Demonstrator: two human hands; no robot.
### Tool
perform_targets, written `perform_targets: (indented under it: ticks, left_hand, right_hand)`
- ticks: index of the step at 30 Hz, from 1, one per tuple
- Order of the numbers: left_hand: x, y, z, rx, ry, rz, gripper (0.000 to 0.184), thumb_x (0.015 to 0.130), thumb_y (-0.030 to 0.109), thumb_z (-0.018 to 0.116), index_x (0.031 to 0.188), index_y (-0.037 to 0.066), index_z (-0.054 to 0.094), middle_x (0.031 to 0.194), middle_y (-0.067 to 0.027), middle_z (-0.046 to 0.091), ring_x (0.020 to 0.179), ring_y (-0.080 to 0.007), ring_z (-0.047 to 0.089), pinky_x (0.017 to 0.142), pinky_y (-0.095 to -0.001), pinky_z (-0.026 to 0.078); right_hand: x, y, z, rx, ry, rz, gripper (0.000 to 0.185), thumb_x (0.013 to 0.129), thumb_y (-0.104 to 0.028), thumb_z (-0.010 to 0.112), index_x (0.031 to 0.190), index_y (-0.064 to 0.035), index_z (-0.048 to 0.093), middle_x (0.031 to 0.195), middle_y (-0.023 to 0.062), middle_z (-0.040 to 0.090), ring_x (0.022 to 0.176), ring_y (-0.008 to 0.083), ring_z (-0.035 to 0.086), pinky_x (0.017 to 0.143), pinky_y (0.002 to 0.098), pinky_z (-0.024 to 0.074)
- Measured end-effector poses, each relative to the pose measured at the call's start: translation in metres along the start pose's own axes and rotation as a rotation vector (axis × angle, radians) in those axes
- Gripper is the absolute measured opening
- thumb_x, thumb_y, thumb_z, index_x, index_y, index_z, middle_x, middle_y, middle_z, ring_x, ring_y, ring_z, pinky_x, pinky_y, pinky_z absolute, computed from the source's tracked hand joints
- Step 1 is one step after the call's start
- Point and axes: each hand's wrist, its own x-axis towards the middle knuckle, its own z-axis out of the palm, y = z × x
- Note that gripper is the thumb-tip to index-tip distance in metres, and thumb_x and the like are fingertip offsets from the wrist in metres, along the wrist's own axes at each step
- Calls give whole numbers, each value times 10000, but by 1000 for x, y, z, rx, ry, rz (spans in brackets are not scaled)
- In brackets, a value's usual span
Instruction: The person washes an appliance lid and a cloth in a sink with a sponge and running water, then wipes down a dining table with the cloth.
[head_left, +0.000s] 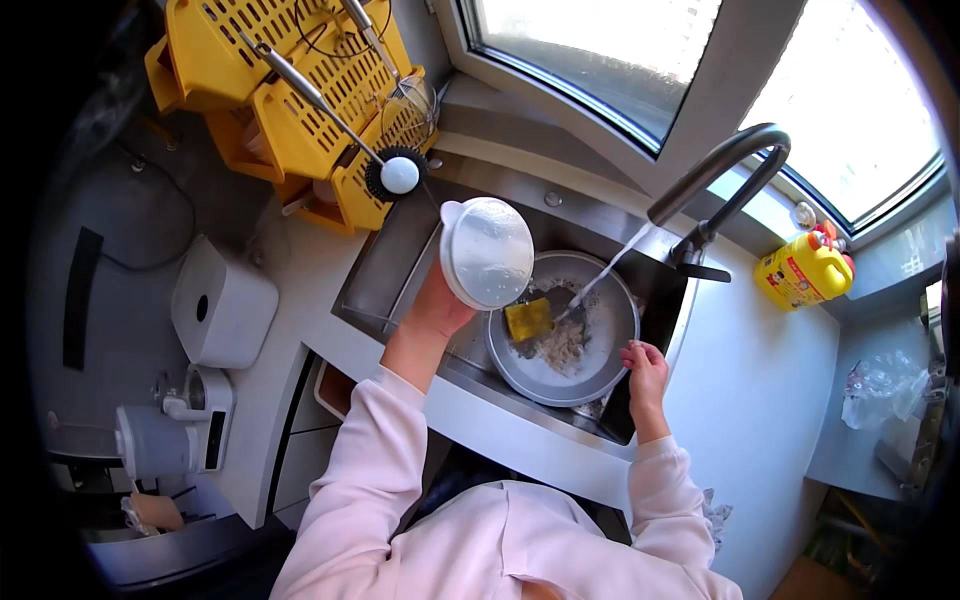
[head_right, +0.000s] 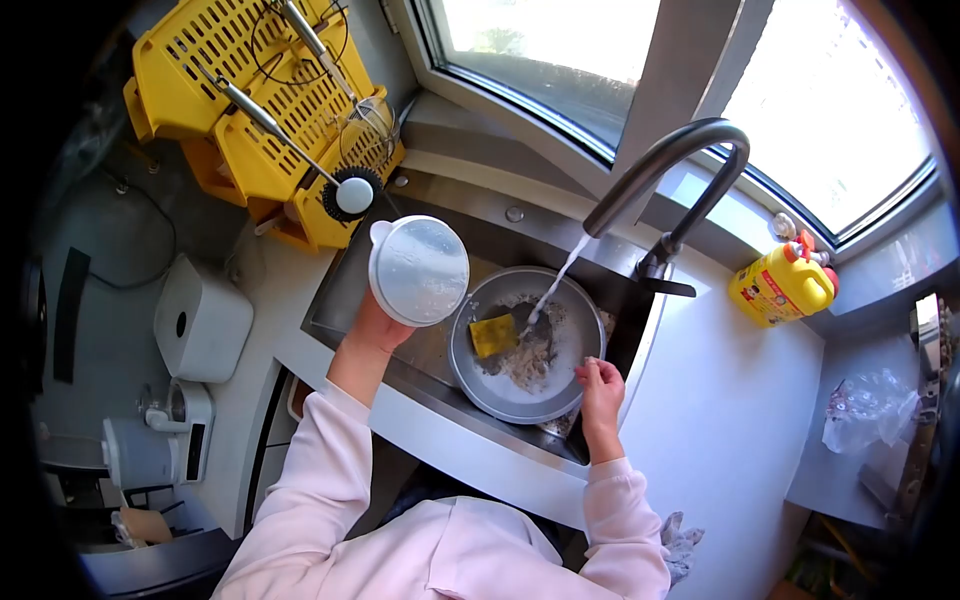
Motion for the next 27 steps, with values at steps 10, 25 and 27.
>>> perform_targets:
  ticks: [10, 25, 27]
  left_hand:
    - [35, -132, -9, -438, 227, -504, 428, 892, 473, 435, 1110, 121, 546, 1068, -76, 597, 935, -224, 602, 669, -335, 545]
    - [58, -170, -3, -413, 597, -587, 275, 890, 397, 498, 970, 146, 575, 852, -15, 579, 710, -126, 510, 528, -249, 407]
    - [59, -172, -4, -409, 606, -594, 277, 890, 400, 495, 969, 147, 577, 863, -13, 585, 711, -126, 518, 529, -247, 411]
  right_hand:
    - [120, -87, -38, 234, 370, 64, 337, 895, -339, 529, 1017, -25, 527, 848, 72, 603, 643, 157, 628, 532, 250, 509]
    - [105, -66, -28, 256, 391, -74, 294, 924, -284, 490, 918, 3, 549, 793, 81, 619, 741, 143, 609, 643, 250, 498]
    - [103, -64, -27, 240, 372, -80, 294, 924, -283, 491, 922, 4, 554, 794, 83, 619, 730, 134, 604, 634, 246, 493]
